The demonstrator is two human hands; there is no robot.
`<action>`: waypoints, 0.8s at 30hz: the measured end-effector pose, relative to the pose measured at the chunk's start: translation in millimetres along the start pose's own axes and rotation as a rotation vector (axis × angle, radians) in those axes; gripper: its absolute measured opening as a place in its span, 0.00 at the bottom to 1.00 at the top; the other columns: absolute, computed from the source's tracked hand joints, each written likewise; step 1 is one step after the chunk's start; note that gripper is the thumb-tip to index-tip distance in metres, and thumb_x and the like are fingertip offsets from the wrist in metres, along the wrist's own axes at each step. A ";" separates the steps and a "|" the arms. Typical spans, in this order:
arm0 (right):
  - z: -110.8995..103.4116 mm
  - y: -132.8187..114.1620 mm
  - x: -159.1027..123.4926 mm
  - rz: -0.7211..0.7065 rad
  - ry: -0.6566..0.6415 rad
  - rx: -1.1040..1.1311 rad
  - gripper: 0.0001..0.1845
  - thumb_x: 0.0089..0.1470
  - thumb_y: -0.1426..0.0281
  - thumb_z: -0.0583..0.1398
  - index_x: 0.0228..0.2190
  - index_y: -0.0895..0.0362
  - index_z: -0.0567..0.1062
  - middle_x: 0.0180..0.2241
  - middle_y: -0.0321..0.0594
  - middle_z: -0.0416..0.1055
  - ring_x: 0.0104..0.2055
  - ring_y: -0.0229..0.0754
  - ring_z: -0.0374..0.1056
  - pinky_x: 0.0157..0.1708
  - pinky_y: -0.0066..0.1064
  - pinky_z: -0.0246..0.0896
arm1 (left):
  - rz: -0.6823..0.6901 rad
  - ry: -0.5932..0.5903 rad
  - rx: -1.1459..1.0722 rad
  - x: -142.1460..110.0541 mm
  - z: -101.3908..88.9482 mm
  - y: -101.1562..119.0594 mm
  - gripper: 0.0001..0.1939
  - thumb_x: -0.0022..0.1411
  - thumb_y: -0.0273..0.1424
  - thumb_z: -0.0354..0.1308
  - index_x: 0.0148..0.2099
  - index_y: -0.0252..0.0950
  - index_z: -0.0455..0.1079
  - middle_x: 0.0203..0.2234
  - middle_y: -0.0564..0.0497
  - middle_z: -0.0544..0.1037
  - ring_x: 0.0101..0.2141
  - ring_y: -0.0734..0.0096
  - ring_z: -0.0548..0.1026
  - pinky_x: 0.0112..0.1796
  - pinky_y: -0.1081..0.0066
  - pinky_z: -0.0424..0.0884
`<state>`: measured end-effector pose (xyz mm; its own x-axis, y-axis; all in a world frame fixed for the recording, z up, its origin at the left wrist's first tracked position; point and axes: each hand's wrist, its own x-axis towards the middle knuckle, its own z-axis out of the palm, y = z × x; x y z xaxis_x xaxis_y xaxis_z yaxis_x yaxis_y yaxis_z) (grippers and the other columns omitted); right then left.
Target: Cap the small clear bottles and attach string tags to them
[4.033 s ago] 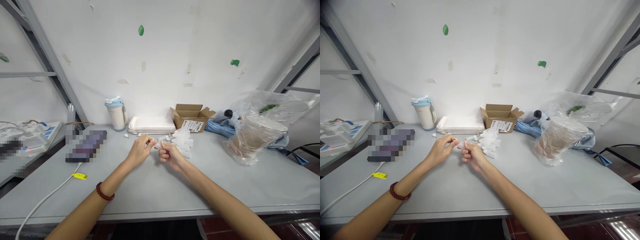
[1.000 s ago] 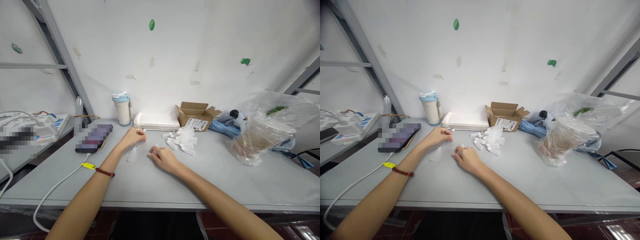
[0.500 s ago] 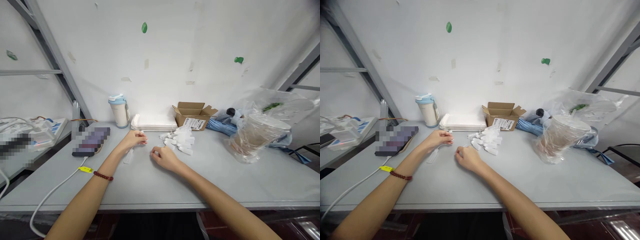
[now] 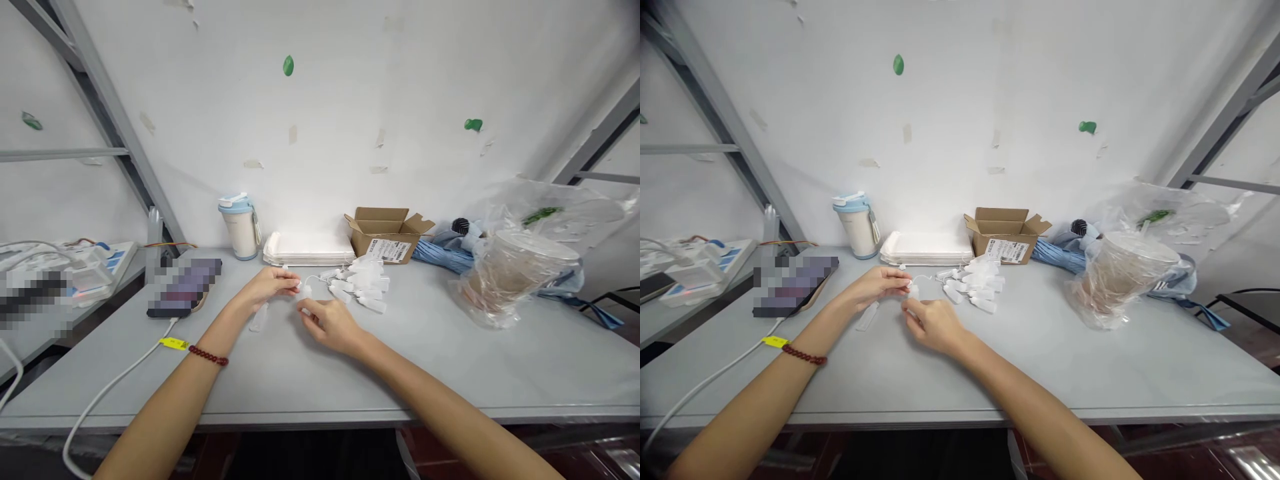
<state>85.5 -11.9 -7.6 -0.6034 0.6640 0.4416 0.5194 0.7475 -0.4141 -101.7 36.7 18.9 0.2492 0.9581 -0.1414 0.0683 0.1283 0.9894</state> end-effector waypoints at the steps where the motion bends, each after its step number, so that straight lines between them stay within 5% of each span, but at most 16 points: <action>1: -0.9 -0.6 0.1 -0.004 -0.005 0.027 0.11 0.54 0.73 0.52 0.37 0.57 0.72 0.21 0.35 0.68 0.22 0.35 0.61 0.25 0.24 0.50 | 0.009 -0.013 -0.007 -1.2 2.7 0.9 0.18 0.41 0.34 0.70 0.35 0.30 0.76 0.26 0.47 0.78 0.31 0.69 0.75 0.39 0.67 0.70; 6: -6.1 -2.4 2.6 0.082 -0.061 0.253 0.09 0.49 0.77 0.53 0.31 0.56 0.72 0.16 0.29 0.61 0.18 0.32 0.54 0.24 0.23 0.50 | 0.076 -0.095 0.009 -5.1 13.0 2.5 0.18 0.46 0.36 0.67 0.39 0.32 0.76 0.33 0.45 0.78 0.34 0.67 0.74 0.38 0.67 0.70; 15: -12.5 0.3 5.7 0.257 -0.126 0.776 0.05 0.45 0.77 0.52 0.26 0.55 0.64 0.20 0.30 0.63 0.22 0.34 0.64 0.25 0.25 0.58 | 0.109 -0.123 -0.087 -3.0 6.8 2.3 0.16 0.46 0.34 0.67 0.38 0.33 0.76 0.32 0.46 0.77 0.33 0.69 0.72 0.38 0.67 0.69; 24: -14.1 3.6 5.9 0.291 -0.110 0.904 0.05 0.44 0.74 0.56 0.26 0.55 0.63 0.19 0.29 0.65 0.22 0.34 0.65 0.26 0.26 0.57 | 0.088 -0.170 -0.062 -10.4 8.7 10.4 0.13 0.46 0.34 0.68 0.35 0.33 0.75 0.26 0.51 0.73 0.28 0.74 0.70 0.39 0.66 0.68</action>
<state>92.3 -5.0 4.7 -0.6019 0.7812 0.1658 0.0219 0.2237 -0.9744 -95.2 25.8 30.3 0.4115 0.9098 -0.0532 -0.0188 0.0668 0.9976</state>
